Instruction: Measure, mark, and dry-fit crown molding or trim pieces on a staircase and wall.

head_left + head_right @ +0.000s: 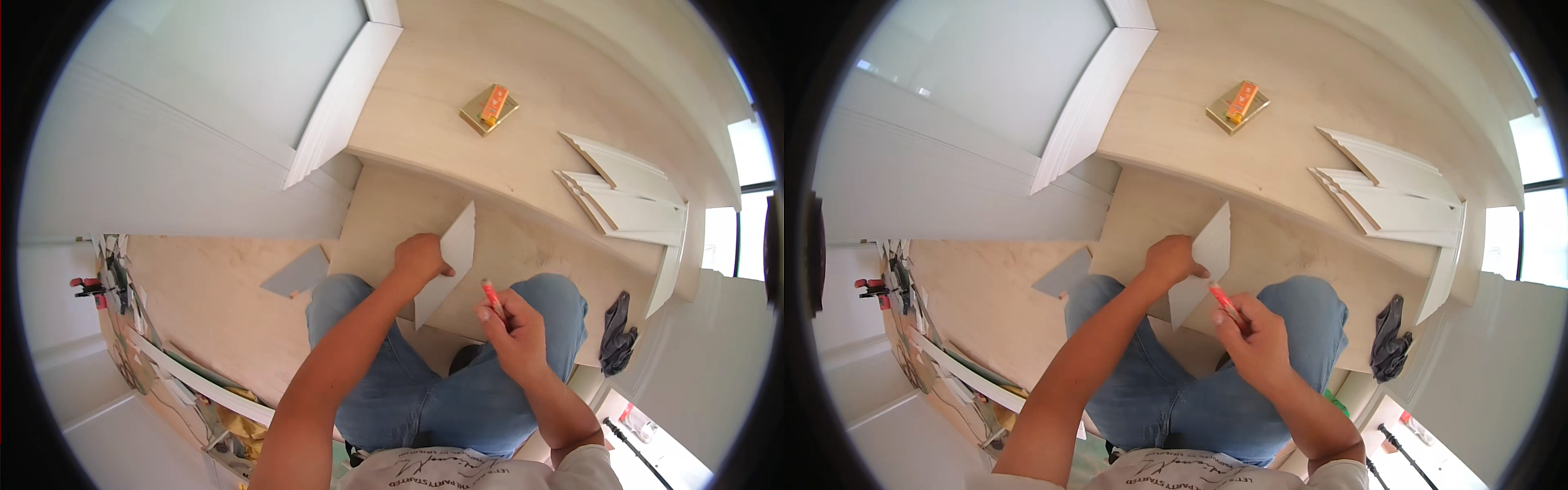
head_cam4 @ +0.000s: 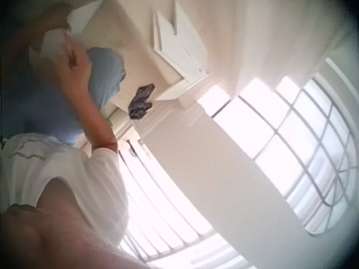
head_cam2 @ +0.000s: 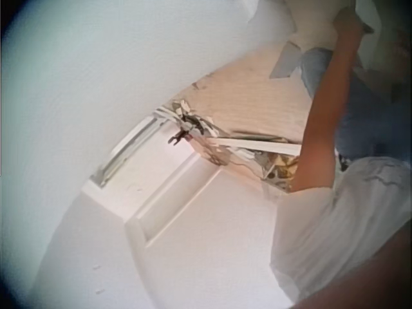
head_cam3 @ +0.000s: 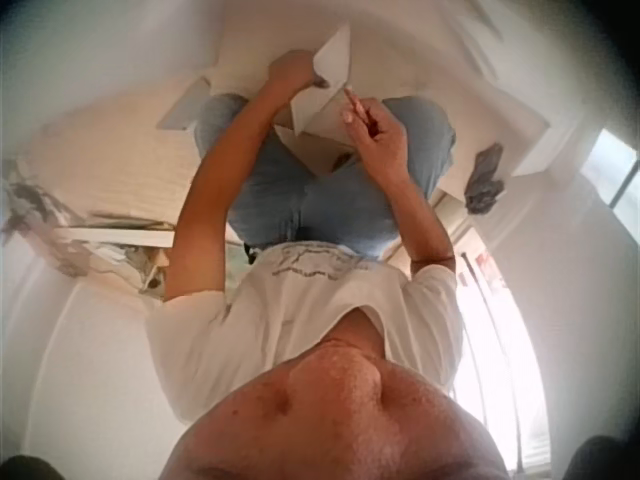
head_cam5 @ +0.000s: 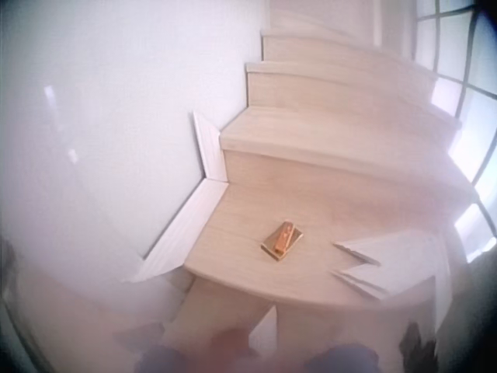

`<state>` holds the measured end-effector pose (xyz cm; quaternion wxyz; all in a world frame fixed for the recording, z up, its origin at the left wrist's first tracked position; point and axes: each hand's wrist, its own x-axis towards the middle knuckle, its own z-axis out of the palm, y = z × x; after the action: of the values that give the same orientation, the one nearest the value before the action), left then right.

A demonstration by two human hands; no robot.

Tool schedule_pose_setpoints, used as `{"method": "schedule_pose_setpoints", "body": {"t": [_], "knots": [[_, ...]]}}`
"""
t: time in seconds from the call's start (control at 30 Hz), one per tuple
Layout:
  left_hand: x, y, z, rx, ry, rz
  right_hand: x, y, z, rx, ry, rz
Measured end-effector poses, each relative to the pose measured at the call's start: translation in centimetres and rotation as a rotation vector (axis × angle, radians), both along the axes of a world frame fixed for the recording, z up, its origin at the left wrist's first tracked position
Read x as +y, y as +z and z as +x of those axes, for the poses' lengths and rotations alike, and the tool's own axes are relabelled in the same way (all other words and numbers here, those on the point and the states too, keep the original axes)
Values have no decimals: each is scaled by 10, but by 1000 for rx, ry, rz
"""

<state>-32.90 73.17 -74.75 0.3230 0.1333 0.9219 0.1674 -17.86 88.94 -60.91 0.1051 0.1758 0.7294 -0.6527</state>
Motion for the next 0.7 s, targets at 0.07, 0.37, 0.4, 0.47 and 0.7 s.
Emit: {"method": "schedule_pose_setpoints", "body": {"t": [0.07,0.37,0.4,0.47,0.7], "knots": [[-7,0,-1,-44,-32,103,-6,3,2,30,-20,7],[-29,70,-11,-6,19,433,9,61,-45,158,-141,-199],[-36,85,-14,-5,87,484,8,72,-62,216,-166,-166],[-47,93,-14,5,159,533,-4,94,-101,372,-182,-64],[-48,93,-19,438,431,642,-48,140,-216,722,-192,-77]]}}
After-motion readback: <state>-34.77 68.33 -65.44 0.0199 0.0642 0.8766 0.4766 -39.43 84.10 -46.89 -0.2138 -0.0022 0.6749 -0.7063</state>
